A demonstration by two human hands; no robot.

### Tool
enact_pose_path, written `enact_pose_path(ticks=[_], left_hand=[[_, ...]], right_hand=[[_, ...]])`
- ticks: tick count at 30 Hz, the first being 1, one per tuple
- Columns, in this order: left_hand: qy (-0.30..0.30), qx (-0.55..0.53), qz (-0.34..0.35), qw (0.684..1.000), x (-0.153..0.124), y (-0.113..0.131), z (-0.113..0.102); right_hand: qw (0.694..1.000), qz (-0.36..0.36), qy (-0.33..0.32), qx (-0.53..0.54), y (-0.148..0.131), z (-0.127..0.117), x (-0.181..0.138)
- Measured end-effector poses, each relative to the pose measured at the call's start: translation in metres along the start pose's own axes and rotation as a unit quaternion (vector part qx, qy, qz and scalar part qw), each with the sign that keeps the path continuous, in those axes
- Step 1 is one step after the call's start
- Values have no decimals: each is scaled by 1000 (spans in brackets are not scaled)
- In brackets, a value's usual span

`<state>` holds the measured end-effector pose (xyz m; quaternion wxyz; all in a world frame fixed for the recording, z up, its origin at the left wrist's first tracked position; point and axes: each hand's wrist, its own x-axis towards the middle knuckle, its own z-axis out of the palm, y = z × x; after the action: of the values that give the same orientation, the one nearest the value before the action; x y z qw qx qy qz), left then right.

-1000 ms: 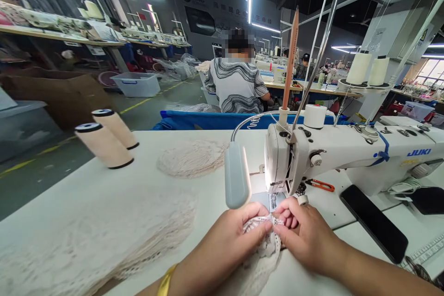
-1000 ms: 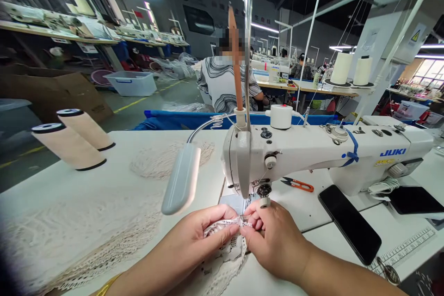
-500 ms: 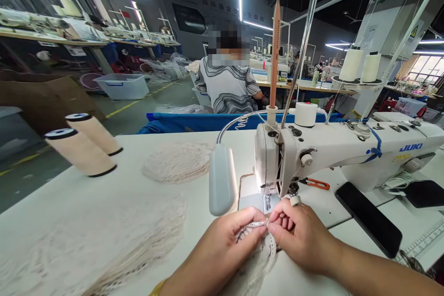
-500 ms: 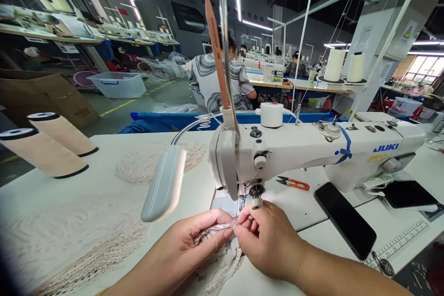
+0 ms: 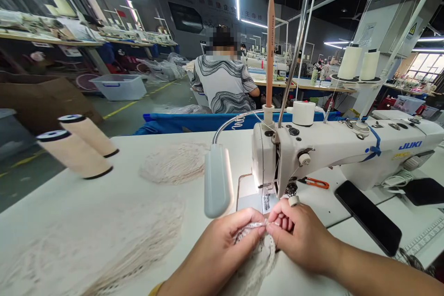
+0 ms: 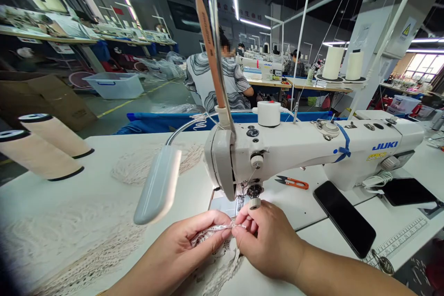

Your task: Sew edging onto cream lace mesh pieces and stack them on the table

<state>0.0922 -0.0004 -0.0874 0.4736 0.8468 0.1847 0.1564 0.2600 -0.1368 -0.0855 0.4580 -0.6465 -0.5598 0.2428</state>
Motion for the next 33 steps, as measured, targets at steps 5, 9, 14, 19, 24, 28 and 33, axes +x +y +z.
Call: enact_pose_path(ticks=[5,9,14,19,24,28,33], left_hand=[[5,1,2,1000,0,3,-1],[10,6,7,1000,0,3,-1],[4,0,6,1000,-1,2,-1],[-1,-5,8,1000,-2,0,-1],[1,-4,9,1000,-1,-3,0],[-1,-3,7,1000,-2,-2,1],[-11,-1,-1,1000,-1,10,-1]], right_hand=[[1000,3,0,7,0,0,1],[1000,19,0,14,0,0,0],[1000,19,-1,9,-1,0,1],[1000,21,-4,10,-1,-1,0],[1000,-25,12,-7,1,0,0],[997,-68,22,-42,4,0,0],[977,-155,61,-130,8,1,0]])
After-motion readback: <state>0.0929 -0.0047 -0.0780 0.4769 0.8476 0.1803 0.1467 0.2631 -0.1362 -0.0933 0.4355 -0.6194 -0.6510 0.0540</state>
